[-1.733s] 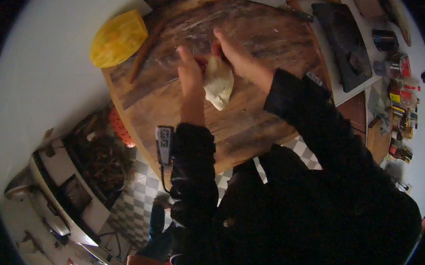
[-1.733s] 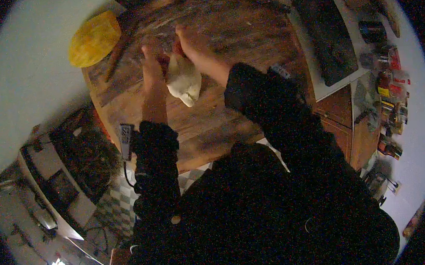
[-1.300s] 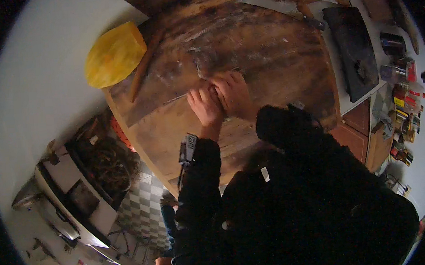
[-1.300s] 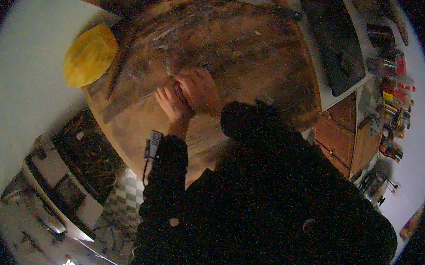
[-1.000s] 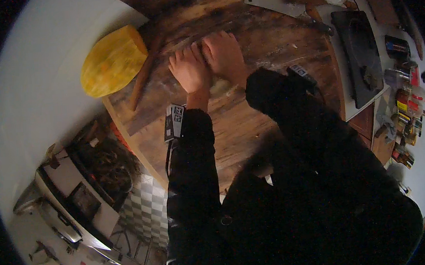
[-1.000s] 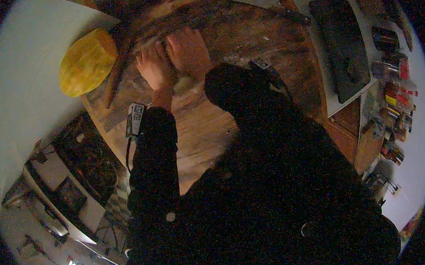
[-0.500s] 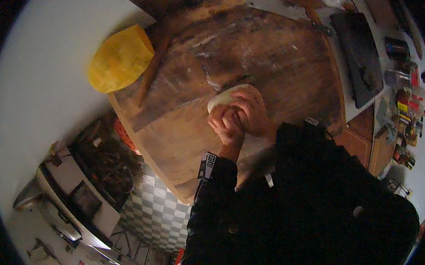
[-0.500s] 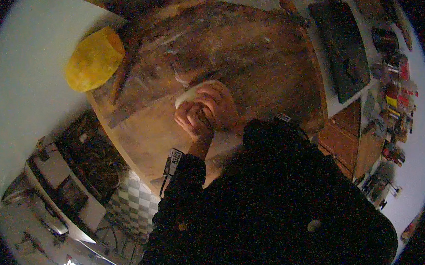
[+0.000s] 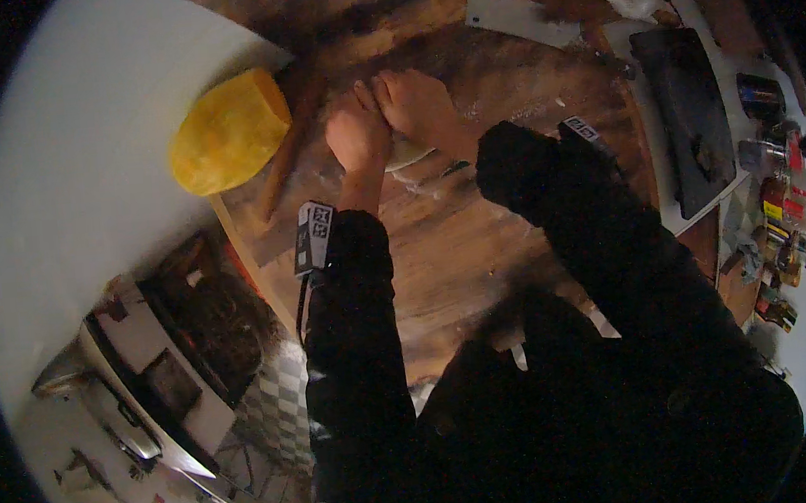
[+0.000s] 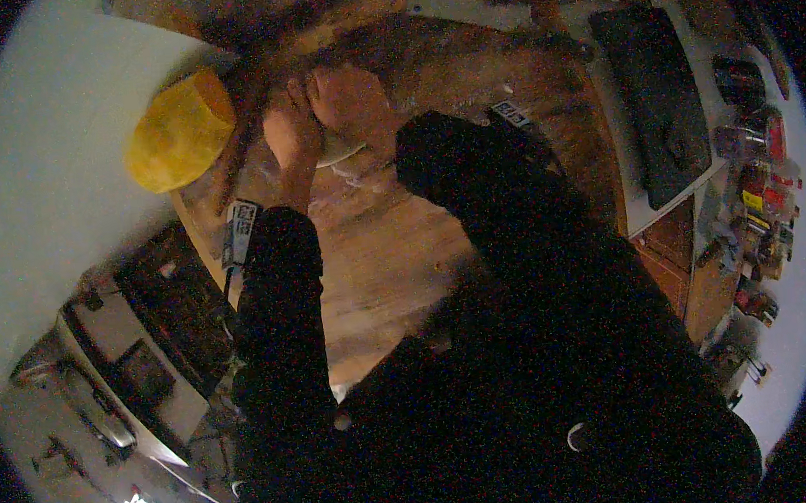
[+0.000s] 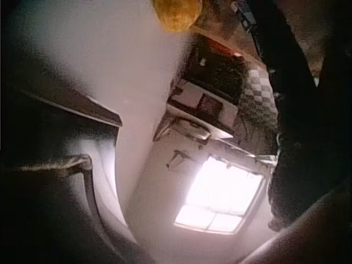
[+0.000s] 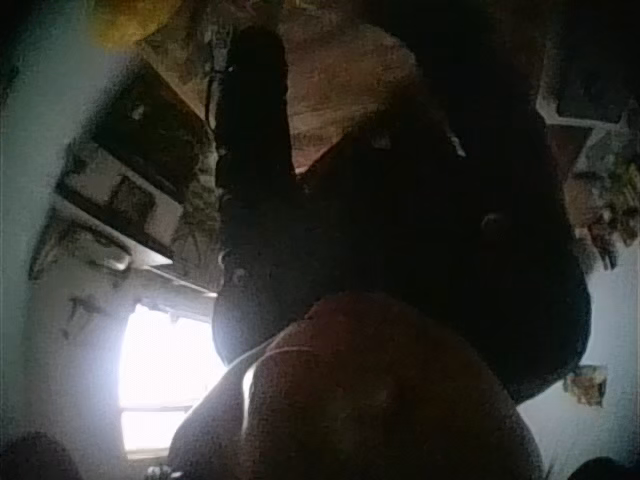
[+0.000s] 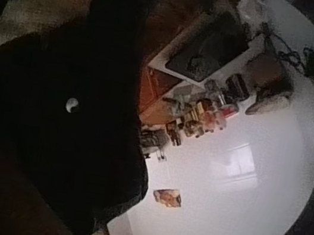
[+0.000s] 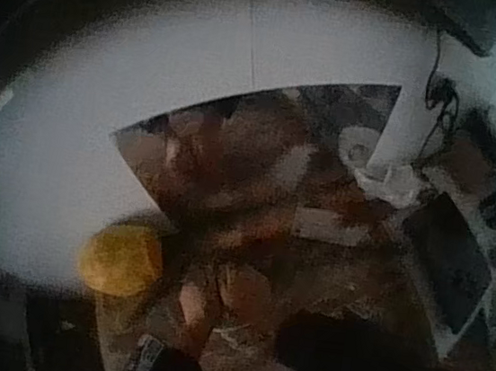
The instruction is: The person kneads a piece of dough on a wooden board, repeatedly folding and pressing it with both hands. They then use a rolling pin to flatten the dough and place it into a plastic bag.
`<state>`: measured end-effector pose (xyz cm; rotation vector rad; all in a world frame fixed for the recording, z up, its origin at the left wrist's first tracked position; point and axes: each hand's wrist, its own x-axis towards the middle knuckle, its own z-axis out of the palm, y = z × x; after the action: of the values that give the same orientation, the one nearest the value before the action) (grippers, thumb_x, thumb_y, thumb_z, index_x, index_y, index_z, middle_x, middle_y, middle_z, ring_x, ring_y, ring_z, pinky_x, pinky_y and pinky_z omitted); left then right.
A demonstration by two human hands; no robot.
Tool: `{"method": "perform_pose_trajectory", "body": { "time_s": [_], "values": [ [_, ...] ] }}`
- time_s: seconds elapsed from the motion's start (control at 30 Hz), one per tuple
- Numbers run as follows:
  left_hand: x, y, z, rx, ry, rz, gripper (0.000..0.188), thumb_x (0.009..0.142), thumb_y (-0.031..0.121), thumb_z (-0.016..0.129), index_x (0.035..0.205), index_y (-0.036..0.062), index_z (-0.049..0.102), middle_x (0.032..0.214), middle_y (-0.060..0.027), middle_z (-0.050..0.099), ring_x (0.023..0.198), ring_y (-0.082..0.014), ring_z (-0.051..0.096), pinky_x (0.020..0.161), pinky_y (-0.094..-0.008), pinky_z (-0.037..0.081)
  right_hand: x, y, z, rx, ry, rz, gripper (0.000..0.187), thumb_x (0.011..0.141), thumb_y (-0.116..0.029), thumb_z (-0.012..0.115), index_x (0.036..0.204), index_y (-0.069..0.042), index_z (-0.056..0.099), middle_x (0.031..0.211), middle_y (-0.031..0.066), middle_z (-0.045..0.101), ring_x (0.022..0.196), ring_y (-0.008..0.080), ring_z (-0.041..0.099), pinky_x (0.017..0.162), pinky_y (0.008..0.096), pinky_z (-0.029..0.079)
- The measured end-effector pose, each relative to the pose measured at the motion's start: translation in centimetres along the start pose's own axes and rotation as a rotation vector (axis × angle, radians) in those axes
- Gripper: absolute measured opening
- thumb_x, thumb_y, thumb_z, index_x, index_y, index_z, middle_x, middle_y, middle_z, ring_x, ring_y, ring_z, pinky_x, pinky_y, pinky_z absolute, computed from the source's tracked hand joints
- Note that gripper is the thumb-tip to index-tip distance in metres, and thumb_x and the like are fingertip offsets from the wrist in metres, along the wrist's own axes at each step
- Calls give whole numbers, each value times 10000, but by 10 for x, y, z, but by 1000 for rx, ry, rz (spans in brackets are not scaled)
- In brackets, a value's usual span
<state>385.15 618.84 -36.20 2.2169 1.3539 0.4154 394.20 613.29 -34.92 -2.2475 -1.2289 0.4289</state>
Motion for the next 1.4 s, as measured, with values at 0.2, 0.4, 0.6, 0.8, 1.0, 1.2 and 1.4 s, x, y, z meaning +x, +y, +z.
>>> {"method": "perform_pose_trajectory", "body": {
  "time_s": [0.2, 0.4, 0.6, 0.8, 1.0, 1.2, 1.4],
  "values": [
    [49, 7, 32, 8, 555, 629, 296, 962, 231, 434, 857, 32, 626, 849, -165, 615, 839, -379, 570, 729, -463, 472, 54, 36, 5, -69, 543, -520, 234, 898, -252, 540, 797, -71, 649, 691, 133, 643, 630, 343, 621, 609, 457, 518],
    [77, -2, 60, 87, 339, 328, 305, 967, 226, 412, 821, 39, 603, 838, -170, 621, 813, -372, 585, 707, -464, 476, 87, 59, 27, -126, 476, -458, 292, 913, -276, 517, 744, -88, 663, 732, 117, 664, 665, 323, 639, 625, 441, 527],
    [12, 29, 64, 40, 182, 136, 296, 940, 253, 461, 829, 30, 621, 853, -181, 613, 802, -359, 588, 680, -450, 485, 29, 79, -6, -206, 232, -381, 301, 936, -288, 478, 835, -59, 645, 764, 142, 627, 750, 360, 598, 700, 458, 486],
    [-155, 61, 63, -95, 193, 240, 166, 891, 181, 530, 867, 41, 616, 936, -158, 588, 855, -368, 544, 731, -479, 440, -145, 108, -41, -236, 194, -218, 201, 899, -213, 498, 839, -47, 593, 849, 154, 579, 821, 358, 552, 720, 471, 456],
    [-166, 60, 58, -73, -45, 173, 204, 879, 199, 512, 971, 29, 579, 996, -172, 554, 909, -395, 511, 759, -492, 426, -160, 107, -49, -298, 65, -273, 219, 891, -245, 508, 949, -72, 629, 965, 119, 613, 928, 313, 561, 810, 461, 462],
    [-95, 69, 68, 22, 40, 256, 245, 915, 241, 473, 1006, 46, 590, 973, -164, 563, 963, -374, 514, 804, -474, 424, -91, 110, -40, -303, 238, -190, 244, 922, -256, 480, 907, -64, 630, 929, 121, 620, 906, 324, 552, 806, 440, 454],
    [-78, 76, 62, -173, -28, 27, 434, 972, 400, 395, 1009, 40, 635, 943, -200, 651, 915, -384, 601, 794, -504, 449, -72, 109, -50, -304, 70, -162, 296, 935, -280, 464, 899, -51, 647, 908, 146, 648, 894, 334, 593, 769, 468, 484]
  ]
}}
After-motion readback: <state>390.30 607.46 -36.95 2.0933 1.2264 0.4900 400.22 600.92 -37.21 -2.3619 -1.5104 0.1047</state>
